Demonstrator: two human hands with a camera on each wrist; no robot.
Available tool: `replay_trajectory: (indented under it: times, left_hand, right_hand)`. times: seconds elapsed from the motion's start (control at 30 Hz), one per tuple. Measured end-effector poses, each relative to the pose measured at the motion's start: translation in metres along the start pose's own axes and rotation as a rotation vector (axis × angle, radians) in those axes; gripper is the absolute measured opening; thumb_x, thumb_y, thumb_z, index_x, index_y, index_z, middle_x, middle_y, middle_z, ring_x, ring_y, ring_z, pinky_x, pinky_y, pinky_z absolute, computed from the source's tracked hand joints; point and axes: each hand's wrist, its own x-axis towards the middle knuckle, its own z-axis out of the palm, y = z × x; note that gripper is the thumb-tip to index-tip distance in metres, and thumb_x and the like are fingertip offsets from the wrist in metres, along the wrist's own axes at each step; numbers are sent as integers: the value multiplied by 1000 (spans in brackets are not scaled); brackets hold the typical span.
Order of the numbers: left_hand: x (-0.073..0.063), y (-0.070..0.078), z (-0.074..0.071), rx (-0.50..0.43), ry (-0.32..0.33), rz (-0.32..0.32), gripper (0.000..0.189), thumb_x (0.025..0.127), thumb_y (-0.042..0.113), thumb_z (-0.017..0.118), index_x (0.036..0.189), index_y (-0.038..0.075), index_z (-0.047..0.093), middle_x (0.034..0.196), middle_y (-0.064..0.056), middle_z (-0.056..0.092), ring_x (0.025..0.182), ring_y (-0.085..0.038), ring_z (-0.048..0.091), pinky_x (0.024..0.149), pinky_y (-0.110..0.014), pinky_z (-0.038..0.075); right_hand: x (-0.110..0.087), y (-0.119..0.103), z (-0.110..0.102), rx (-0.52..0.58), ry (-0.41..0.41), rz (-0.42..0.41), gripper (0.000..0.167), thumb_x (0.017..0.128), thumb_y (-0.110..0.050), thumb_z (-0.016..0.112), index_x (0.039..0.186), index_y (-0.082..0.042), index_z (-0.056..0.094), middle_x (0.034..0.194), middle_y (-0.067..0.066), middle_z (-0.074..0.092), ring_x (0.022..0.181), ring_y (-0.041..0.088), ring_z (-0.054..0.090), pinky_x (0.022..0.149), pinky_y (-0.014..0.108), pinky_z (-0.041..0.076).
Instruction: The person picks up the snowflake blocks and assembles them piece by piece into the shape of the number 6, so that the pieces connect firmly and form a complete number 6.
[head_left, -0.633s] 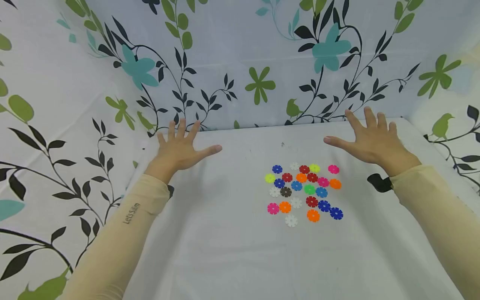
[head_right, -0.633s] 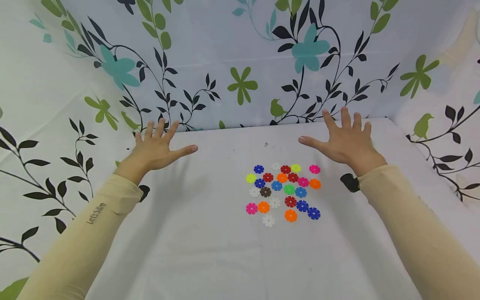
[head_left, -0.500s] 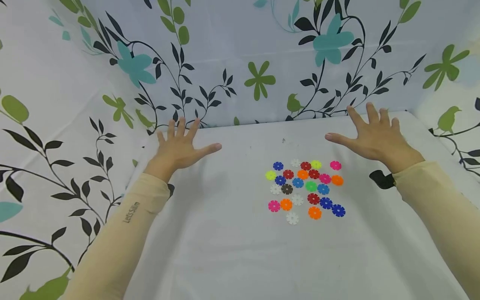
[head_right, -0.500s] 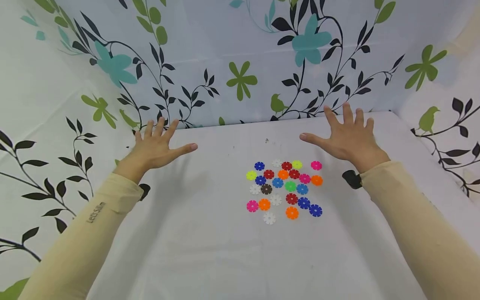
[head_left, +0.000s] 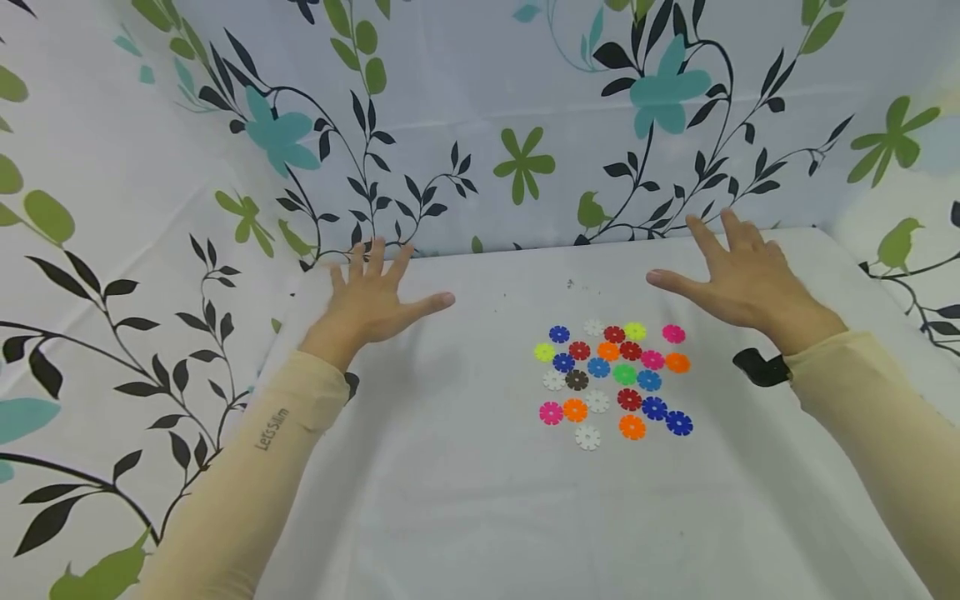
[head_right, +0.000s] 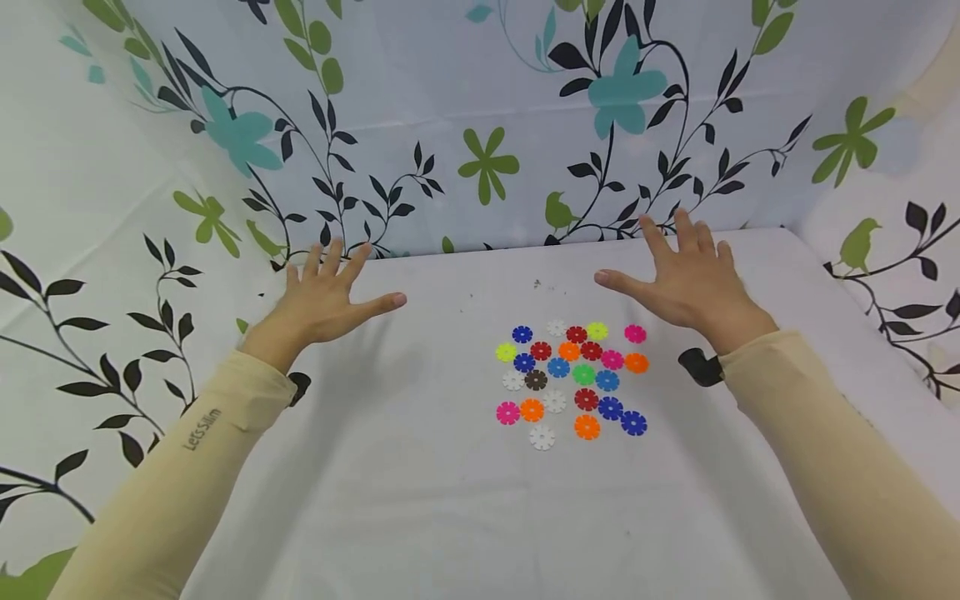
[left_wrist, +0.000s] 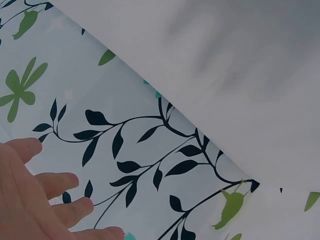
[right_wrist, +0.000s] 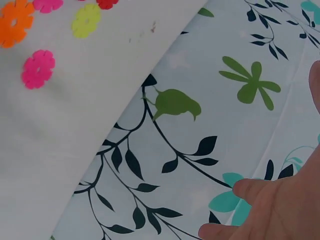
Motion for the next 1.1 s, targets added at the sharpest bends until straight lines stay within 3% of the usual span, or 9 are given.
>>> replay_trajectory:
  times: [0.17,0.3,0.53,0.7,0.9,1.1]
  left_hand:
    - [-3,2,6,-8,12,19,114,79,95,27,164,24,1,166,-21,-11,150,-45,-14,113,-72,-5]
    - [-6,6,13,-14,38,46,109,82,92,31,164,24,6,167,-21,-4,151,-45,-10,115,-69,-2]
    - [-12,23,24,-53,103,126,91,95,74,41,162,16,24,167,-22,9,152,-46,1,118,-65,6]
    - [-18,35,34,-120,139,186,80,98,63,51,159,14,34,166,-19,17,152,-44,8,119,-61,9]
    - [-23,53,49,-184,190,251,66,97,49,63,150,12,50,160,-12,37,149,-37,26,120,-51,20]
    - [-28,78,65,-192,155,320,52,96,42,68,138,13,63,140,-8,60,134,-28,51,111,-44,40]
  right_hand:
    - [1,-9,2,59,-29,-14,101,93,-76,39,163,-11,7,161,36,1,142,63,10,103,81,16]
    - [2,-13,3,158,-71,-33,94,97,-72,35,163,-11,6,163,33,-1,146,58,6,102,82,15]
    - [3,-19,6,359,-99,-78,83,104,-60,32,162,-6,6,164,30,4,148,53,7,107,78,14]
    - [1,-20,12,527,-125,-65,80,106,-56,28,162,-4,4,165,27,6,149,50,9,110,74,16]
    - [-1,-22,27,713,-173,-41,78,107,-56,27,158,2,21,155,29,34,141,48,33,112,65,28]
    - [-6,-22,45,834,-255,-56,68,110,-47,30,158,0,26,147,26,48,132,44,48,108,59,39]
